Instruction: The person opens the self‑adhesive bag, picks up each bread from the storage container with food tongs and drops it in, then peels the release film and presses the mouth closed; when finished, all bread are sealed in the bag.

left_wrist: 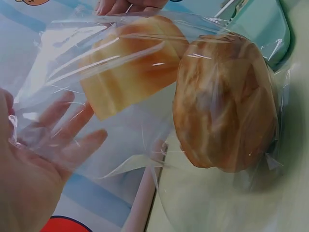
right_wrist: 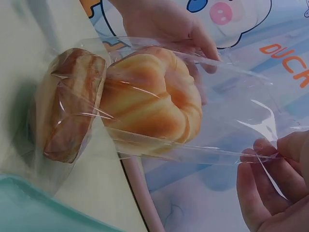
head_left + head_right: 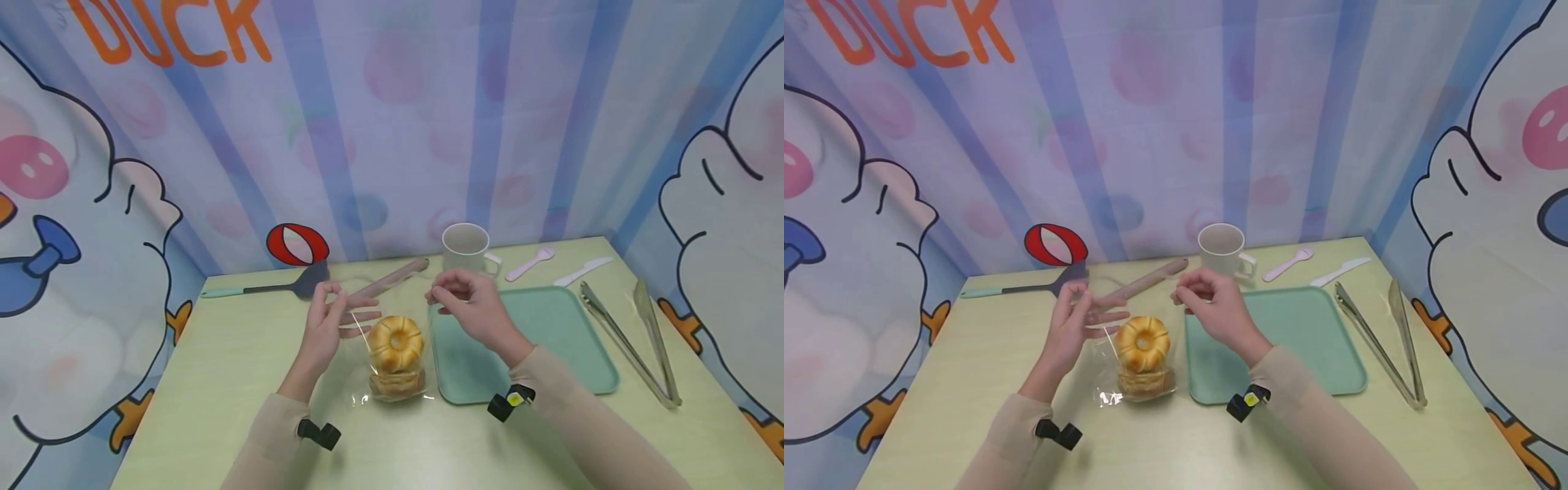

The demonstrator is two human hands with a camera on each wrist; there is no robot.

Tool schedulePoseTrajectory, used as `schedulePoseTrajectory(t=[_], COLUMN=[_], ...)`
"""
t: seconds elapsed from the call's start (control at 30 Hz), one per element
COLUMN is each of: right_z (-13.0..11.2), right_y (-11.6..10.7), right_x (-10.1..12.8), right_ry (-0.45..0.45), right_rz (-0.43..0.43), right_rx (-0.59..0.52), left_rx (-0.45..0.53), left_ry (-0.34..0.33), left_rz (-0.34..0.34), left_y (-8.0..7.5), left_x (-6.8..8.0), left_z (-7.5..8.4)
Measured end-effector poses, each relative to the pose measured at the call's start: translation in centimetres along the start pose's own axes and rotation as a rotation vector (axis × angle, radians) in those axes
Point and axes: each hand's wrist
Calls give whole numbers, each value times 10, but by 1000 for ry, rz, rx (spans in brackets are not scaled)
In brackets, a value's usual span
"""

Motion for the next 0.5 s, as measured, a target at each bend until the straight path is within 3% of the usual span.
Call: schedulePoseTrajectory(t=[0.17, 0.33, 0.5], right_z=[-2, -1, -2], right_y=[3, 6, 8], right_x=[-1, -3, -3], right_ry=[-33, -71, -93], right_rz=[-17, -46, -68], right_rx=[37, 34, 41], left_rx=[1, 35, -24], left_ry=[88, 160, 282], left_rz=[93, 122, 200], left_y=[-3, -4, -1], left_x=[-2, -2, -4], left_z=[-3, -4, -2])
Point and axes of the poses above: each hand's wrist, its own x-axis away from the middle knuckle, its own y-axis out of the palm, z = x × y, and after that the axes turned 7 degrees about -y, right-handed
